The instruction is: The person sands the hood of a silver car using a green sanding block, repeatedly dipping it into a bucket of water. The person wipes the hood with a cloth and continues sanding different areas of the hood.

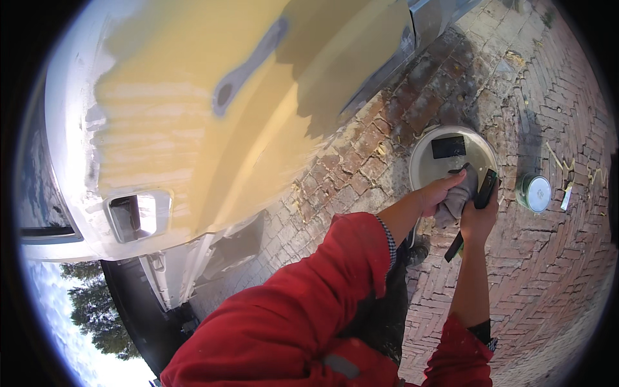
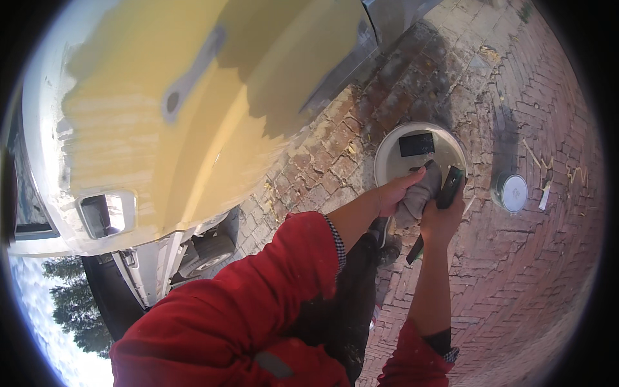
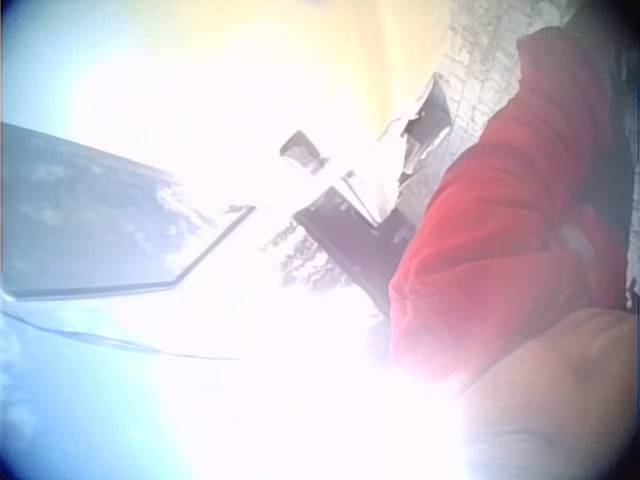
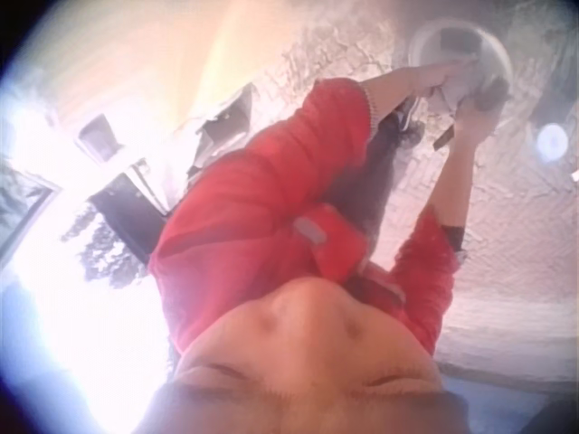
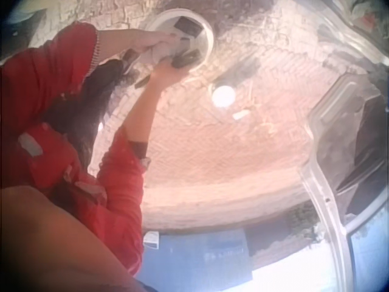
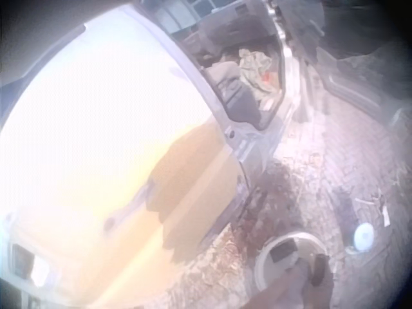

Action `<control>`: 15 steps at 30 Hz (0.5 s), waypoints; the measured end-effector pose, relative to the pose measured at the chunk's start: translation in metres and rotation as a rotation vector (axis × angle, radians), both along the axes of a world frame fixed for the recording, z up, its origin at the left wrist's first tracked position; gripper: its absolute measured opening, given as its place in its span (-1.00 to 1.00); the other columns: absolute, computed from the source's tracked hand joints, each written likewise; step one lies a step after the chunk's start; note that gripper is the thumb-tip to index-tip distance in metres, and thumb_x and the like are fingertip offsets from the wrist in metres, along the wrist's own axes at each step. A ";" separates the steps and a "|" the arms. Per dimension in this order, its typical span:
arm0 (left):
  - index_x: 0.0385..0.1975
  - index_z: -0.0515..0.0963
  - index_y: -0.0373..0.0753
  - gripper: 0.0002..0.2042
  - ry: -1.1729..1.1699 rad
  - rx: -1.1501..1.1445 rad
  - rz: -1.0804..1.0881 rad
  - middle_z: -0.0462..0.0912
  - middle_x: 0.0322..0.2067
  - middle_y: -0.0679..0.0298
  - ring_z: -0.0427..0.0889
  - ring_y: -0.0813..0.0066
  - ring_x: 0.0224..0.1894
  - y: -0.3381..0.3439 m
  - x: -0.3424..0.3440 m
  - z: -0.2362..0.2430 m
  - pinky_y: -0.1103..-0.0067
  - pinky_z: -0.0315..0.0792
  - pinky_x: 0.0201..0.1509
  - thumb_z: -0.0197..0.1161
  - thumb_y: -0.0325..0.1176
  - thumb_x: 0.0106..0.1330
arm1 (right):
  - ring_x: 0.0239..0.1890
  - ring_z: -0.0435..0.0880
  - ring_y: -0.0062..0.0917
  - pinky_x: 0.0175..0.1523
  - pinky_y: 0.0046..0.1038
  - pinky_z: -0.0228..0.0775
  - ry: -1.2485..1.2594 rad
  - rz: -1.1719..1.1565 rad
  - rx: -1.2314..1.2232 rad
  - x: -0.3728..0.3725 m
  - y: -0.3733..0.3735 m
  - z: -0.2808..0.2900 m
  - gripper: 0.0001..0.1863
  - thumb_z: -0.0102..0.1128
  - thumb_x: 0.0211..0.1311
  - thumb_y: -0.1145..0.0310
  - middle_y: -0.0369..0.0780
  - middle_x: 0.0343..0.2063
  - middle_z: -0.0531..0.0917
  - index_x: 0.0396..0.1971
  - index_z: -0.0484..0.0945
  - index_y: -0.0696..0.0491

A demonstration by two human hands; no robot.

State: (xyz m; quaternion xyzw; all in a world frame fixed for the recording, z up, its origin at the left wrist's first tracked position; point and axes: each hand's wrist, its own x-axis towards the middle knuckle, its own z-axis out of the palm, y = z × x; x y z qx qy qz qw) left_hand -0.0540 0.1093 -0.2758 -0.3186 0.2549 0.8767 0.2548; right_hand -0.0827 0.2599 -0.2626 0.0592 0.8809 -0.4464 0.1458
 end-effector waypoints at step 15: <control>0.09 0.58 -0.28 -0.43 0.341 -1.251 -0.355 0.74 -0.11 0.20 0.70 0.47 -0.09 -0.093 0.005 0.263 0.47 0.58 0.06 0.64 -0.24 0.09 | -0.43 0.67 -0.35 -0.31 -0.33 0.58 -0.658 -0.672 -0.658 0.061 0.105 0.061 -0.45 -0.02 0.56 -0.15 -0.15 -0.39 0.66 0.04 0.56 0.08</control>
